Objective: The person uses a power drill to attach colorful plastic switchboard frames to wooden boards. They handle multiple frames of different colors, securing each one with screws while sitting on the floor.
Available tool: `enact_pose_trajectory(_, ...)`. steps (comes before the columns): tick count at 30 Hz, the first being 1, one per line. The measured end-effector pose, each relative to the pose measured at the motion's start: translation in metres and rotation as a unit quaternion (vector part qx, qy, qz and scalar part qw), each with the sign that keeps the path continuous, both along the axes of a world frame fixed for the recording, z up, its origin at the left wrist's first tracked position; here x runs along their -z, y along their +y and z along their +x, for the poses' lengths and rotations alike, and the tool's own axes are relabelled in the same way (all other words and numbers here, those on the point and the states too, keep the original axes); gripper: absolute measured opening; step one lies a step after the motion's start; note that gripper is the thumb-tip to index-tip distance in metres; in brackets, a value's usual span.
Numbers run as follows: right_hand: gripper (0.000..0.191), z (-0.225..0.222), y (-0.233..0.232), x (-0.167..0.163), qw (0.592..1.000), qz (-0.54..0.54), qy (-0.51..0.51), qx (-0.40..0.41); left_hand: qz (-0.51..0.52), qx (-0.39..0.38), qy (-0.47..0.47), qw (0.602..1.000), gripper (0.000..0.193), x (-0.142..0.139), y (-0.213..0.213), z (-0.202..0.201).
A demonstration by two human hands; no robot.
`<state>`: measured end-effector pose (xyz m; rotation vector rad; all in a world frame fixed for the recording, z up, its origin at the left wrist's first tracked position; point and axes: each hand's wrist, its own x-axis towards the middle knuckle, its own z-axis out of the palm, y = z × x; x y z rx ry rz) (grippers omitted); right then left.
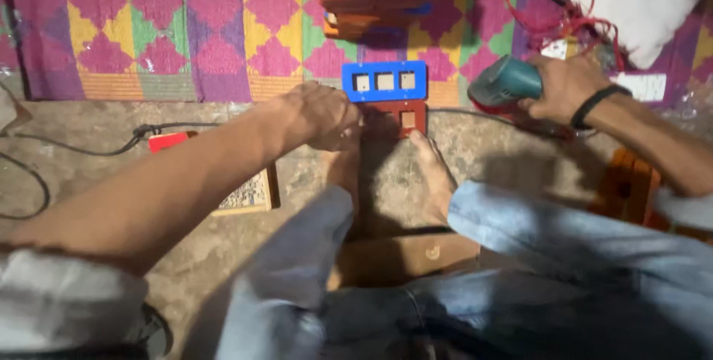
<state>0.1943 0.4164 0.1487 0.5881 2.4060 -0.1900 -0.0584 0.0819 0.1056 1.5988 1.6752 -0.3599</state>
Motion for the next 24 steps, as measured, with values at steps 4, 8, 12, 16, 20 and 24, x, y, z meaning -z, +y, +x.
enact_pose_trajectory(4, 0.092, -0.049, -0.033, -0.044, 0.998, -0.030, 0.007, 0.056, 0.195, -0.100, -0.046, 0.975, 0.052, 0.038, 0.031, -0.020)
enact_pose_trajectory(8, 0.086, -0.082, -0.045, -0.070, 0.990, -0.014, 0.020, 0.139, 0.403, -0.271, -0.038, 0.873, 0.054, 0.126, 0.082, -0.011)
enact_pose_trajectory(12, 0.079, -0.106, -0.053, -0.056, 0.988, -0.040, 0.138, 0.056, 0.356, -0.400, -0.044, 0.844, 0.035, 0.188, 0.109, 0.008)
enact_pose_trajectory(16, 0.077, -0.122, -0.064, -0.051, 0.988, -0.051, 0.133, 0.057, 0.399, -0.455, -0.051, 0.794, 0.032, 0.204, 0.114, 0.018)
enact_pose_trajectory(20, 0.077, -0.130, -0.073, -0.053, 0.988, -0.042, 0.140, 0.058, 0.411, -0.445, -0.063, 0.793, 0.028, 0.199, 0.112, 0.019)
enact_pose_trajectory(24, 0.074, -0.133, -0.078, -0.054, 0.985, -0.048, 0.164, 0.002, 0.401, -0.420, -0.080, 0.810, 0.028, 0.196, 0.109, 0.021)
